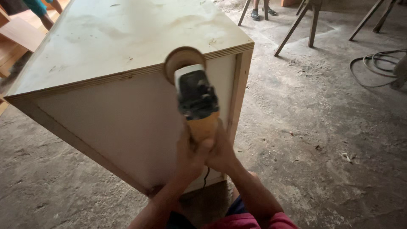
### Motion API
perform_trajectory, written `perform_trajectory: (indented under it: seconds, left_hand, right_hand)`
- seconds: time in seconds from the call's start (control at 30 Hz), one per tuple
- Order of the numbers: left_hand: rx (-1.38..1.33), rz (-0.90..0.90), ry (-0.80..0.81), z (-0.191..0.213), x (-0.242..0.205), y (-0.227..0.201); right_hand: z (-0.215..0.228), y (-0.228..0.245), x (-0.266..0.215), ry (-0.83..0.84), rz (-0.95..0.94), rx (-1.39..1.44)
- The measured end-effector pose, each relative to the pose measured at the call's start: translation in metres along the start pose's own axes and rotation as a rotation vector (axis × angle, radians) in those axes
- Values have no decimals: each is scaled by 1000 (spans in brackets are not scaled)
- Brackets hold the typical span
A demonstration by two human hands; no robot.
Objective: The person uses a handheld angle grinder with a sanding disc to smooth the edges and flat surfaces of a wooden cabinet. They move around the furniture piece, sanding different sections and occasionally adjusting the power cable.
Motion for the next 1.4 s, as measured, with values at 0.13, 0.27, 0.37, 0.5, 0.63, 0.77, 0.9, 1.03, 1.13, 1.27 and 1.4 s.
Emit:
perform_trajectory:
  seconds: [0.13,0.27,0.37,0.5,0.63,0.77,0.9,1.03,1.13,1.27,1.4]
  left_hand:
    - [34,-41,101,-19,9,6]
    - [-58,-7,157,-42,23,9]
    - [17,-83,210,-45,24,5]
    - [54,92,127,-33,14,3]
    - [109,-36,67,-16,3,-3]
    - [32,-58,76,-17,10,3]
    - [64,-50,157,-38,17,9]
    - [49,-42,236,-57,31,7]
    - [140,-17,210,-60,23,3]
    - [199,-21,169,-52,6,-5]
    - [274,-31,141,-44,0,-12]
  right_hand:
    - [11,-14,-7,-67,-111,300]
    - [17,-45,-13,-210,-119,383]
    - [13,-57,-17,-250,-174,498]
    - [3,-46,-19,-118,-182,433]
    - [2,-22,-13,-81,11,315]
    - [7,-20,-6,-79,-123,229]
    - [20,-35,-11,-193,-59,112]
    - [29,-55,-16,-260,-95,346]
    - [29,-60,-24,-256,-32,250]
    - [19,-64,-28,-230,-54,553]
    - [14,-65,-30,-156,-62,554]
Point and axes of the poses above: each hand's wrist, its own x-axis towards the middle knuckle, its own z-axis out of the back of the hand, y = z × x, the point moved 2 cm from there along x, towards the middle knuckle, and after that the axes turned 11 degrees about -x, right-handed, at the moved point
